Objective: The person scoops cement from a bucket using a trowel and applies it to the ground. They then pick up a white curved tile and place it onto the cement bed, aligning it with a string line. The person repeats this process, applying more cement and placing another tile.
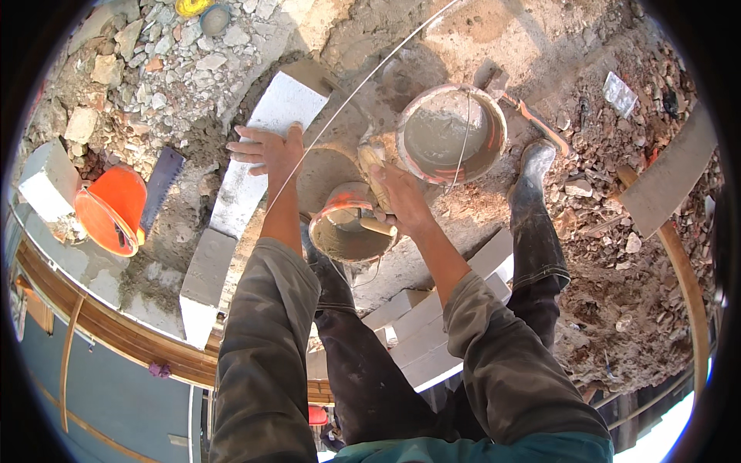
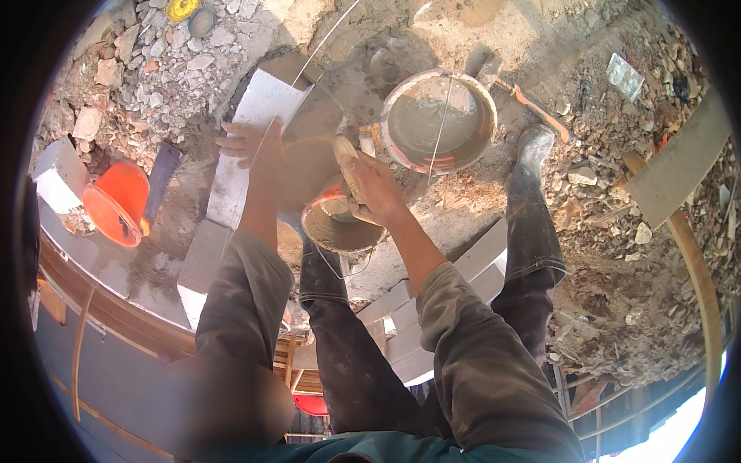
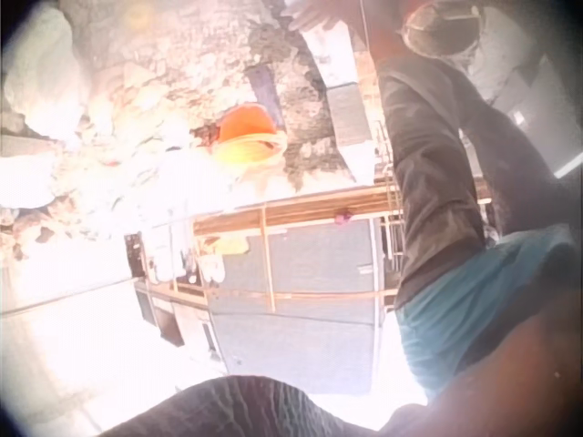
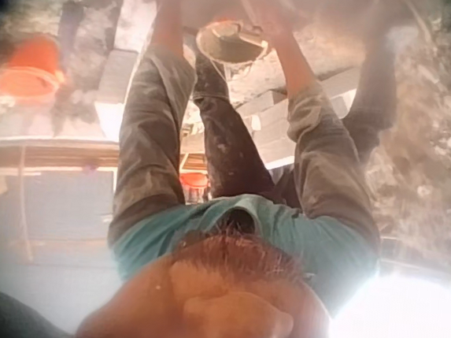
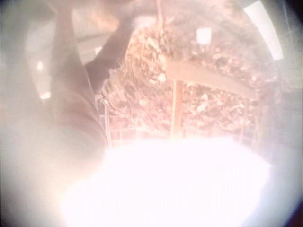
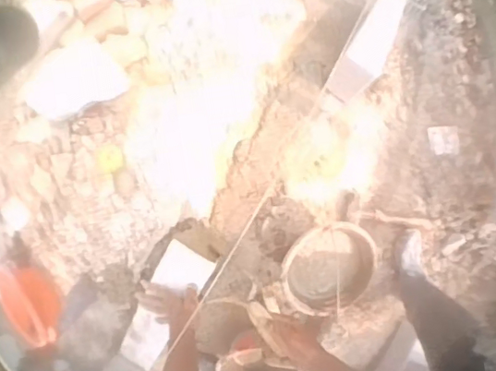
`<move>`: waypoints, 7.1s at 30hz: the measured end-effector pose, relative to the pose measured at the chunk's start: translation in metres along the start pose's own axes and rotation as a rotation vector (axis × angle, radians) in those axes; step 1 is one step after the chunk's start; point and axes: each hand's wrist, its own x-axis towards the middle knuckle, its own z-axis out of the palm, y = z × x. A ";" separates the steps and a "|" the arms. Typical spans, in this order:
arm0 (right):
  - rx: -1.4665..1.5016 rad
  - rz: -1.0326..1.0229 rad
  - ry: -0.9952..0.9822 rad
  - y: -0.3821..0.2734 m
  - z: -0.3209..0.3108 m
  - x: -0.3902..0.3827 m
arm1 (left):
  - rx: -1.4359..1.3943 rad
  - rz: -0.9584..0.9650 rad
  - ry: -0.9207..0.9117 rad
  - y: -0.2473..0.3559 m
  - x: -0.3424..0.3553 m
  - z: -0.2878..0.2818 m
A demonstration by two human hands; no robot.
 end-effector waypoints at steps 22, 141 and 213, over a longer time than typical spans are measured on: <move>-1.103 -0.362 0.432 0.017 -0.148 -0.147 | -0.182 0.448 0.063 0.002 -0.107 0.065; -2.829 -0.966 -0.613 -0.516 -0.020 0.072 | 0.388 0.456 0.581 0.262 -0.059 0.067; -2.817 -1.259 -0.965 -0.519 0.011 0.062 | 0.343 0.462 0.773 0.300 -0.058 0.074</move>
